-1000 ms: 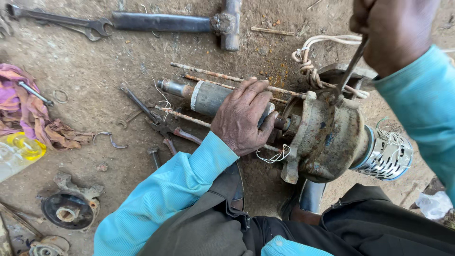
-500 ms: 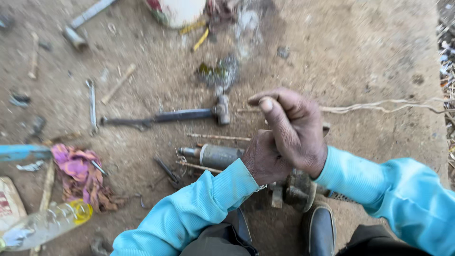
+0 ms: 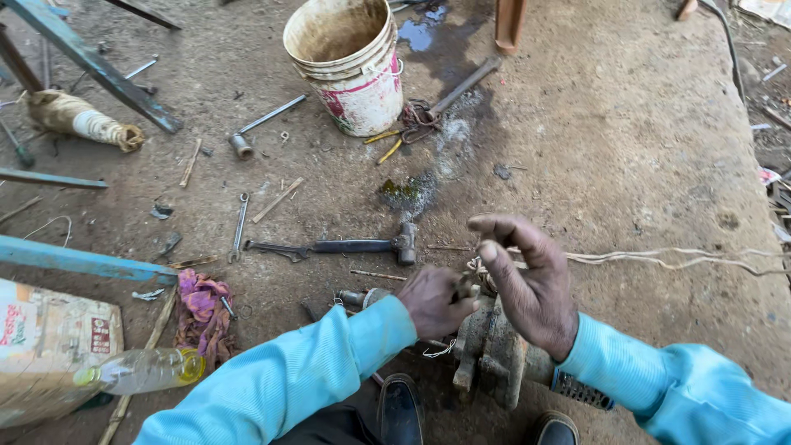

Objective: The person sits on the ground repairing a dirty water pump motor assembly. They position the pump, hold a punch against the housing, strike it with a hammer, and use a wrench on the pump body while adjusting parts by hand.

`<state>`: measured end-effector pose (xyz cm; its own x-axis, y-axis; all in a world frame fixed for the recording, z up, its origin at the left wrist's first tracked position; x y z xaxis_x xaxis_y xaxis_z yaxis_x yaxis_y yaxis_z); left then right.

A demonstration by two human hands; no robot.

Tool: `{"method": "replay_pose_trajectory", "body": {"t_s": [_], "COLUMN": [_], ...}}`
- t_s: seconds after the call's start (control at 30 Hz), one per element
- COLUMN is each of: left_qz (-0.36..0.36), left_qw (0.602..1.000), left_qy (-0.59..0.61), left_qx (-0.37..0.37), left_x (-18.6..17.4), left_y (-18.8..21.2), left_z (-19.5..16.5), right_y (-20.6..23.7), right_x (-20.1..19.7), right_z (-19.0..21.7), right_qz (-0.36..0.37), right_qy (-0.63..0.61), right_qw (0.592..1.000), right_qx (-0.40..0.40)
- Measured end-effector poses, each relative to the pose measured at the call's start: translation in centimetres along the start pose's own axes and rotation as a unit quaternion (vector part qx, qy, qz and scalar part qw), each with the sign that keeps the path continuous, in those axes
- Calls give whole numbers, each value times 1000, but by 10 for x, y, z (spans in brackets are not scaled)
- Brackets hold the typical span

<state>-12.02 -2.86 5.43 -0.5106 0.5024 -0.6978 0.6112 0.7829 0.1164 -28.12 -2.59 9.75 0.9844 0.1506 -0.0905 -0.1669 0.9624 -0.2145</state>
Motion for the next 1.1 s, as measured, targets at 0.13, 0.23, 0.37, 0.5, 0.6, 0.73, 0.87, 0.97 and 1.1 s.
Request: {"method": "replay_pose_trajectory", "body": {"t_s": [0.13,0.23,0.37,0.5,0.6,0.73,0.87,0.97,1.1], "left_qz": [18,5,-70,-73,-141,-138,-163,-182,-105], "left_qw": [987,977,924,922,910,927,915,956,952], "left_qy": [44,80,249,226,262,210,106,29,52], "left_qx": [-152,-197,-281,-306,-289,-280,-353,-228,-283], "left_x": [15,15,15,15,30,50,57,47,40], "left_y": [43,73,115,147,165,178,181,166,140], "left_z": [40,65,84,105,120,142,166,172,173], "right_y": [11,14,16,17,25,32,28,32,37], "right_x": [15,31,62,101,130,144,130,113,95], "right_z": [-22,-36,-45,-32,-19,-19,-51,-77,-92], "right_qz": [62,110,170,226,274,337,301,264,244], "right_qy": [-36,-19,-26,-40,-85,-52,-33,-25,-24], "right_qw": [995,992,975,961,949,940,948,941,952], "right_qx": [68,57,139,155,129,16,97,210,185]}}
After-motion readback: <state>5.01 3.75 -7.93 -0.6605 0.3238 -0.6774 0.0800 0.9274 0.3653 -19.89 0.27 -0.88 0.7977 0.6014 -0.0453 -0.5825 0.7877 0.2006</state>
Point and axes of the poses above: each hand's wrist, its own y-axis away from the middle knuckle, its own x-axis out of the palm, z = x × y, the point moved 3 cm from there along -y, towards the middle knuckle, and after that the axes turned 12 degrees about x, right-handed, at the moved point
